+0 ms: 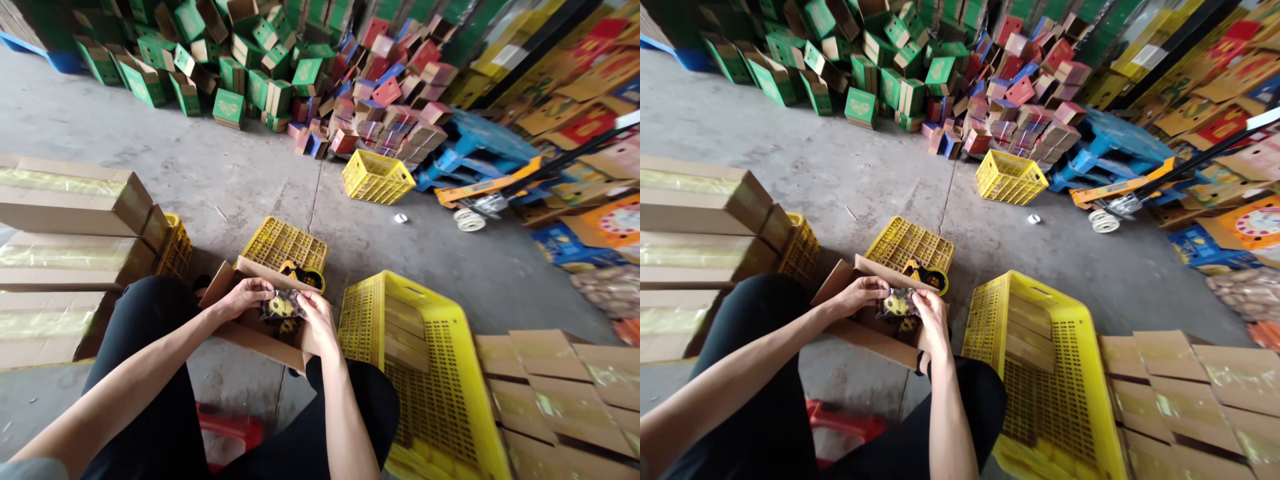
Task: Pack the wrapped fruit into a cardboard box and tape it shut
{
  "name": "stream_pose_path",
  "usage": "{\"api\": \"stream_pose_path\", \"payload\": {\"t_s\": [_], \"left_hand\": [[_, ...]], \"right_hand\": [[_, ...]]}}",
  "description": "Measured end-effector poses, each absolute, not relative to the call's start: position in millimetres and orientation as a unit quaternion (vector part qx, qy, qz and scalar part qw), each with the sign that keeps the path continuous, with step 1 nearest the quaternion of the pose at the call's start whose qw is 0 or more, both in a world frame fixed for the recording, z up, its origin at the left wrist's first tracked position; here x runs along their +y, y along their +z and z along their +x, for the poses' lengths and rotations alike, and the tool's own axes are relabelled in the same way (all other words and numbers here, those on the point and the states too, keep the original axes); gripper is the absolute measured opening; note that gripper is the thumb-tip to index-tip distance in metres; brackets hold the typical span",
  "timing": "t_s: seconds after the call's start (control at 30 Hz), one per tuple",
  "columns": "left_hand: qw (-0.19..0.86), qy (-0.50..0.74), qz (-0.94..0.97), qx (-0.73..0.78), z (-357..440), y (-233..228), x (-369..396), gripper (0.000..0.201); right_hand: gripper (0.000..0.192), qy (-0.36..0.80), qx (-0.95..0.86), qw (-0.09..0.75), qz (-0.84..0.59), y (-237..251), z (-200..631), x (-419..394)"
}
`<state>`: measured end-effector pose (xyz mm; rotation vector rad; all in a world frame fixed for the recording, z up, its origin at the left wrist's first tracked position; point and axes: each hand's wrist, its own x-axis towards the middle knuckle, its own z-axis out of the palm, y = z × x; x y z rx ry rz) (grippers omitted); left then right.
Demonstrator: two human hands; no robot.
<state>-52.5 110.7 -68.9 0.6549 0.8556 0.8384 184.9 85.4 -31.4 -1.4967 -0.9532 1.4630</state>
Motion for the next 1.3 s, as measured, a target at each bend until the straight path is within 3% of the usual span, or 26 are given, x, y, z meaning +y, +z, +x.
{"api": "stream_pose_path", "payload": {"t_s": [0.3,0.5,0.97,1.3], "left_hand": [[0.765,0.425,0.282,0.392,-50.6,-67.7,113.0,0.04],[0.782,0.394,0.286,0.389,-53.2,-70.5,110.3,0.05],[0.815,0.346,0.28,0.372,-53.5,-77.0,109.1,0.049],[0.808,0.342,0.297,0.376,-50.7,-69.2,106.3,0.055]], "right_hand": [[0.048,0.656,-0.322,0.387,-0.562,-32.2,180.4,82.6],[0.049,0.643,-0.337,0.406,-0.555,-34.1,181.3,83.8],[0.041,0.634,-0.272,0.467,-0.553,-41.6,181.7,87.4],[0.043,0.631,-0.287,0.461,-0.554,-40.1,179.8,86.2]]}}
